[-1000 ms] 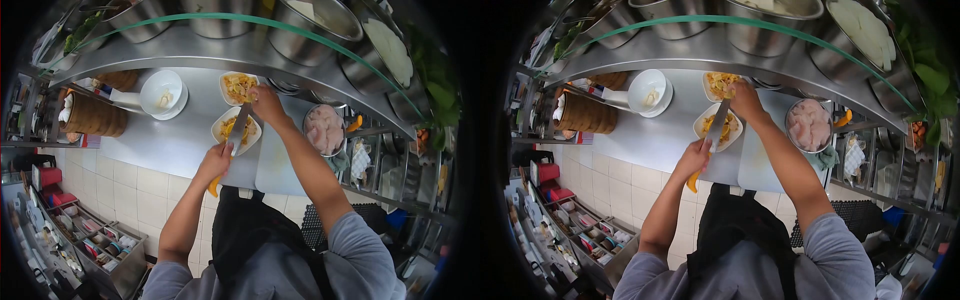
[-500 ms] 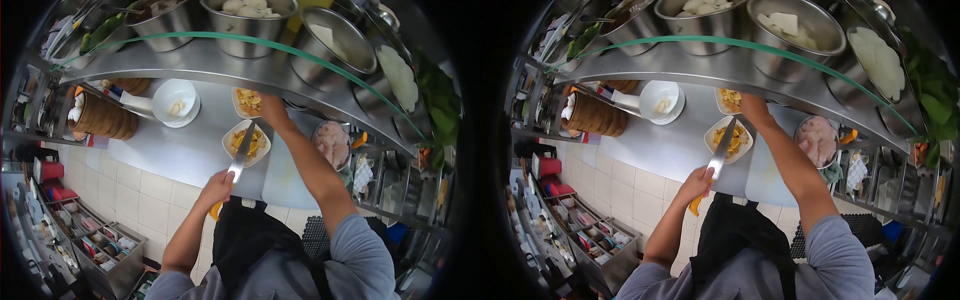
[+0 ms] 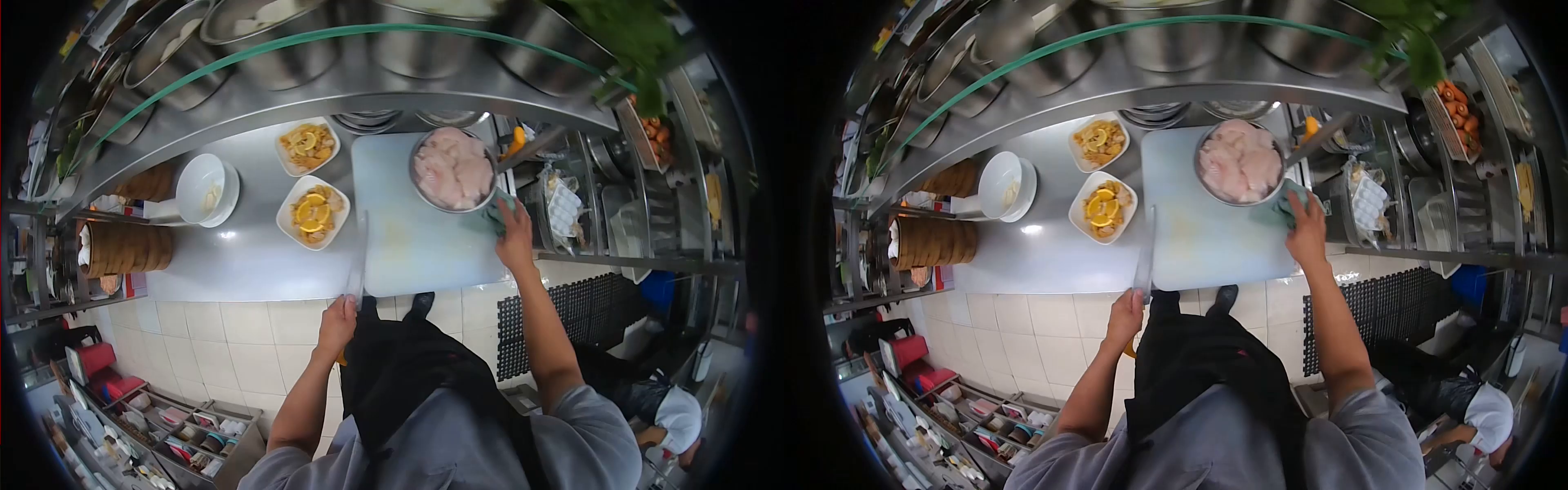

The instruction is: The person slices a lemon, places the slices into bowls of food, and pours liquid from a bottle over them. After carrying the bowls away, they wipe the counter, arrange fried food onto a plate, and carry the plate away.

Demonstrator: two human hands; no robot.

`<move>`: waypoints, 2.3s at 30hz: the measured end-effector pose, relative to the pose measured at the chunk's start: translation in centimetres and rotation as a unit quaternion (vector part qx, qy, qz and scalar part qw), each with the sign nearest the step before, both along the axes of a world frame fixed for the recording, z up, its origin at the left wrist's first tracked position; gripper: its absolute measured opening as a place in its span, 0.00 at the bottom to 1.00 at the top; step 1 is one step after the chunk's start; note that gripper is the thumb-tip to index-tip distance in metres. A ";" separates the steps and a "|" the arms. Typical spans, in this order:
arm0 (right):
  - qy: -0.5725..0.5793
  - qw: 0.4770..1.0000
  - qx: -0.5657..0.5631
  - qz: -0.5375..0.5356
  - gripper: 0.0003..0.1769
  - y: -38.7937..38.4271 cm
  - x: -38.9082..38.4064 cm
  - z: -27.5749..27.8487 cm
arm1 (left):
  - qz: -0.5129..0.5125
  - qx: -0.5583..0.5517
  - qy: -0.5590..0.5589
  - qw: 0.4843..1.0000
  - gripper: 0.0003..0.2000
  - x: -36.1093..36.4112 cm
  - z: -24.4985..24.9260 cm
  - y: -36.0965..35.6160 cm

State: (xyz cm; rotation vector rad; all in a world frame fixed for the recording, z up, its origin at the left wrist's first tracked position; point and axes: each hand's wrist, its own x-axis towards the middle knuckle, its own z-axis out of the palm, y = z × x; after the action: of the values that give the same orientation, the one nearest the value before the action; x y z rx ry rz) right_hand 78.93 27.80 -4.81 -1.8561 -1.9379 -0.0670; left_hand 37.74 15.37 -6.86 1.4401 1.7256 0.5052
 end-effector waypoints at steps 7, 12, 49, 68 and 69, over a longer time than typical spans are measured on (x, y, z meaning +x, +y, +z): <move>0.209 0.974 -0.090 -0.010 0.26 1.4 6.5 -3.5 | -0.016 0.025 0.003 1.000 0.18 8.4 -1.2 -2.6; 0.751 0.638 -0.054 -0.161 0.25 -10.6 13.7 -4.0 | -0.301 -0.020 0.028 0.953 0.20 19.2 -2.2 -0.9; 0.333 0.935 -0.009 -0.124 0.23 -6.6 -0.3 -4.7 | 0.007 0.736 -0.097 0.670 0.23 -8.8 54.7 19.3; 0.120 0.961 -0.209 -0.137 0.39 -9.2 -7.5 -2.6 | -0.152 0.411 -0.298 0.848 0.36 -23.4 64.7 17.2; 0.126 0.960 -0.208 -0.135 0.38 -9.2 -7.6 -2.6 | -0.058 0.485 -0.318 0.812 0.39 -18.9 60.2 13.0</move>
State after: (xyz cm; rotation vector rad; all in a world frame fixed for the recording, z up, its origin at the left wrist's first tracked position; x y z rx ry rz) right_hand 71.31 18.57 -7.45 -2.2606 -1.5999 0.5058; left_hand 18.86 28.41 53.34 1.7057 0.7925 1.7474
